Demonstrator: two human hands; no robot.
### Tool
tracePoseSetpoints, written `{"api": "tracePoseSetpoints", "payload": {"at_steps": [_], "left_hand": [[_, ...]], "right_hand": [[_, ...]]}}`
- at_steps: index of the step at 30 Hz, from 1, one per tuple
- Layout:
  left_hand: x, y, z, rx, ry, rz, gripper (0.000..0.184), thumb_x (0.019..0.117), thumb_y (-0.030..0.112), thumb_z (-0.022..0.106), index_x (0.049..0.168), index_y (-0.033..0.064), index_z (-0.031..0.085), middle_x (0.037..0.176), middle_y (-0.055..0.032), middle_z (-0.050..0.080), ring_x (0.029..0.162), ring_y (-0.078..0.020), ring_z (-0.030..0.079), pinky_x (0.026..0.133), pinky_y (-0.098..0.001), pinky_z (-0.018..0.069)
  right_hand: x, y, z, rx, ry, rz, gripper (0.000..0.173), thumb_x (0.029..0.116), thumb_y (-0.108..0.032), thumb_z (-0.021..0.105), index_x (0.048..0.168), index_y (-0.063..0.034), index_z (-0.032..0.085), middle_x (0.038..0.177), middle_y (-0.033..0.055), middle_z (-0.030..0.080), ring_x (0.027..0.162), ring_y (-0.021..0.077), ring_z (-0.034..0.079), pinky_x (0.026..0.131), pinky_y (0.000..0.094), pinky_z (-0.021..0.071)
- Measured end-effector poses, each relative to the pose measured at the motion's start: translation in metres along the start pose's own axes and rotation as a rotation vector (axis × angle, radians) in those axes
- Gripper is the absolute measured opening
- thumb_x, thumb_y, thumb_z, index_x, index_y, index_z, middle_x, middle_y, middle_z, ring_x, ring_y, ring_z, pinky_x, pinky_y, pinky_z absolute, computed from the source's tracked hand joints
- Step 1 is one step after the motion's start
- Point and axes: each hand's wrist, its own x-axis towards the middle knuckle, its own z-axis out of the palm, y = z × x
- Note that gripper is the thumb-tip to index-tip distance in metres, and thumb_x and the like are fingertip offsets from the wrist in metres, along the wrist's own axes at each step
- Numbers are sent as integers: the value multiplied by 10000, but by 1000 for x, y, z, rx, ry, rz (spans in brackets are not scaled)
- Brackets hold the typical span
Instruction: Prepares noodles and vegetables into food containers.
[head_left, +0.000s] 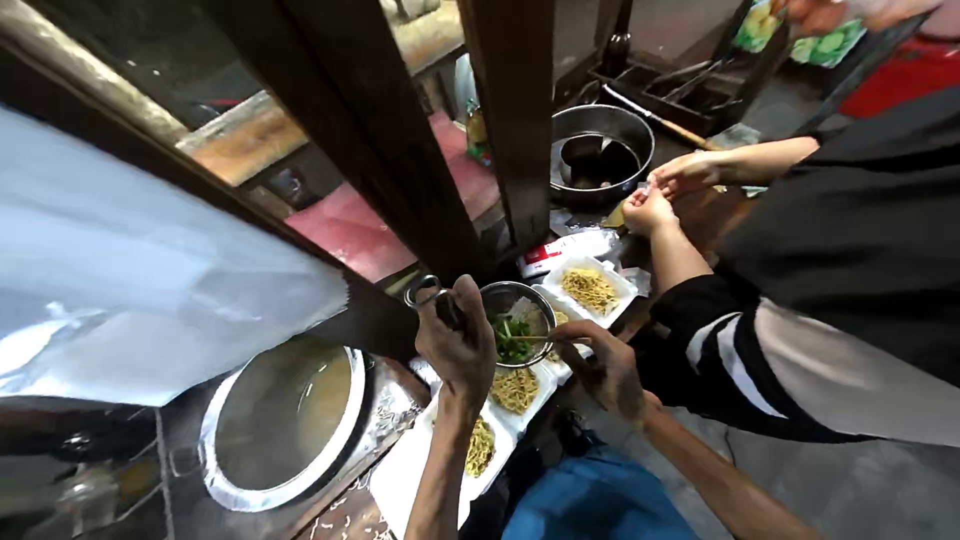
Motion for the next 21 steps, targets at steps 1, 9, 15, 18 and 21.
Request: {"api": "tracePoseSetpoints", "payload": {"at_steps": [1, 9, 15, 18, 21], "left_hand": [[0, 1, 7, 7, -15, -5, 405, 1084, 333, 494, 876, -12, 534, 619, 38, 432, 510, 43, 410, 500, -127, 378], [-2, 17, 18, 88, -135, -37, 376, 1095, 317, 463, 890, 11, 540, 612, 34, 422, 490, 23, 400, 473, -138, 364], [-11, 3, -44, 229, -58, -66, 407, 1100, 364, 470, 868, 34, 528, 610, 10, 453, 489, -27, 449, 469, -202, 413], [-18, -9, -79, 295, 23, -72, 409, 1100, 339, 464, 815, 48, 489, 614, 62, 392, 512, 56, 389, 494, -117, 351], [-31, -23, -106, 385, 48, -125, 428, 1093, 315, 476, 768, 37, 501, 595, 55, 393, 502, 53, 387, 496, -119, 349]], "right_hand": [[-1, -1, -7, 1, 58, -9, 149, 1017, -105, 614, 1086, 15, 668, 1070, 91, 732, 1029, 69, 696, 918, 225, 583], [-25, 7, -13, 39, 94, 44, 140, 1023, -109, 604, 1104, 0, 638, 1075, 72, 722, 1026, 43, 685, 916, 202, 576], [-41, -16, 16, 282, -18, 60, 146, 1014, -93, 624, 1154, -57, 604, 1095, 34, 711, 1004, 50, 693, 882, 220, 601], [-57, -24, 47, 336, -155, 28, 118, 1016, -86, 609, 1122, -35, 603, 1048, 73, 699, 996, 66, 688, 889, 210, 584], [-69, -22, 75, 333, -226, -24, 115, 1017, -94, 604, 1088, -6, 620, 1011, 111, 713, 956, 92, 707, 859, 214, 594]]}}
